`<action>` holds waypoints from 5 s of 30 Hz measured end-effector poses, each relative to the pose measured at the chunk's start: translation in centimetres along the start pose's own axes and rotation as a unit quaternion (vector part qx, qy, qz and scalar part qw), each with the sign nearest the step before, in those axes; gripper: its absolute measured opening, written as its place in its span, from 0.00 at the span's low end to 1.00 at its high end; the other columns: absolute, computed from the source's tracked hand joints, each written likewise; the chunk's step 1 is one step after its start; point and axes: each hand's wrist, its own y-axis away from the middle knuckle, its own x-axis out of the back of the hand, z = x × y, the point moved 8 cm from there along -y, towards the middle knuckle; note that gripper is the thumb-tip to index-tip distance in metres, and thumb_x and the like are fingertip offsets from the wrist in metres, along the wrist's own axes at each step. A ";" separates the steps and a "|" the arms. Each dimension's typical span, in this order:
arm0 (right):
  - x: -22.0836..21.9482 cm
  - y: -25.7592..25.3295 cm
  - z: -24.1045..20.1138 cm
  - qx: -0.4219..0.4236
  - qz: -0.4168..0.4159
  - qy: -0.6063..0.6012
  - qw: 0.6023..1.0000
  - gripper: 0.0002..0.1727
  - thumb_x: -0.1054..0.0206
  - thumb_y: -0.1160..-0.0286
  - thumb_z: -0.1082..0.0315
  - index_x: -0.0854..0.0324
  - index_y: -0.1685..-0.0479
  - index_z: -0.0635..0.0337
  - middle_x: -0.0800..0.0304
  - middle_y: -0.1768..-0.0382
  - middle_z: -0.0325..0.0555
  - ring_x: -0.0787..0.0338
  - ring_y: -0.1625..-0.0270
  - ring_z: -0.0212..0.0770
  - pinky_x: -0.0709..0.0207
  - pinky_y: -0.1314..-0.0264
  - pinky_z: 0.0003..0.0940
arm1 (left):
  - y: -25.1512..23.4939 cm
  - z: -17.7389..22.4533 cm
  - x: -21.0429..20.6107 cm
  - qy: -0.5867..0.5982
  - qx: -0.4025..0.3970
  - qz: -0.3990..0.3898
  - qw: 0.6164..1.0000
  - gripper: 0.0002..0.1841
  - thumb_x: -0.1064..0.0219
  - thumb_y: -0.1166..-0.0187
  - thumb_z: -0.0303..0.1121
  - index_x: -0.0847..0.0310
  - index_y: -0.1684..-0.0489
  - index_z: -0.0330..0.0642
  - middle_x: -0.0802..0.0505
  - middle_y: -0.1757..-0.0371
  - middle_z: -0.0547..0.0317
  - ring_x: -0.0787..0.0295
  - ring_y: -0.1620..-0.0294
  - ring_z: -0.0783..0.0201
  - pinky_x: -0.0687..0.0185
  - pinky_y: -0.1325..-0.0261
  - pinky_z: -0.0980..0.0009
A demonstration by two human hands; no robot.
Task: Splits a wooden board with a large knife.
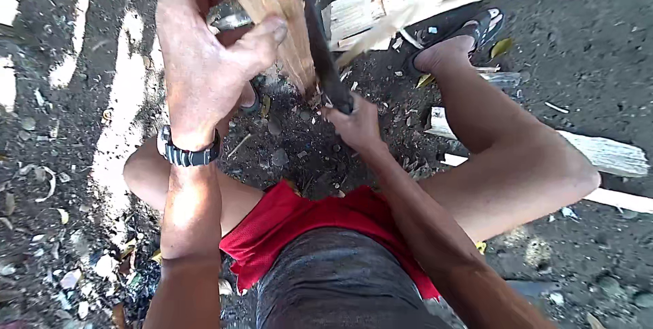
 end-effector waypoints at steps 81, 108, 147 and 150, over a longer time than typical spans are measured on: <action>0.3 13.7 1.1 -0.029 -0.054 -0.133 0.989 0.19 0.22 0.33 0.47 0.16 0.64 0.53 0.16 0.84 0.39 0.17 0.86 0.38 0.17 0.81 0.38 | 13.8 3.4 -2.2 0.195 -0.110 0.146 0.963 0.90 0.09 0.71 0.65 0.83 0.04 0.49 0.66 0.04 0.45 0.60 0.05 0.50 0.52 0.06 0.49; 8.1 15.0 -4.8 0.096 0.050 -0.187 0.976 0.13 0.23 0.29 0.53 0.19 0.64 0.51 0.16 0.82 0.35 0.16 0.85 0.34 0.16 0.81 0.34 | 20.0 7.5 -1.6 -0.059 -0.156 0.035 0.985 0.26 0.15 0.39 0.30 0.19 0.42 0.35 0.09 0.41 0.46 0.10 0.36 0.53 0.11 0.32 0.56; 12.9 19.4 -18.4 0.285 0.151 -0.037 0.946 0.16 0.22 0.30 0.53 0.18 0.58 0.55 0.15 0.74 0.30 0.18 0.72 0.17 0.22 0.71 0.17 | 14.4 7.2 -4.0 0.022 -0.071 0.016 0.997 0.30 0.23 0.26 0.31 0.24 0.21 0.41 0.09 0.34 0.56 0.09 0.40 0.66 0.10 0.35 0.65; 14.6 18.1 -20.2 0.277 0.175 0.002 0.945 0.21 0.23 0.31 0.47 0.16 0.55 0.55 0.15 0.76 0.31 0.18 0.75 0.21 0.24 0.75 0.22 | 12.8 8.1 -3.8 0.001 -0.091 0.025 0.996 0.30 0.22 0.27 0.31 0.23 0.22 0.43 0.07 0.40 0.55 0.06 0.49 0.67 0.07 0.46 0.66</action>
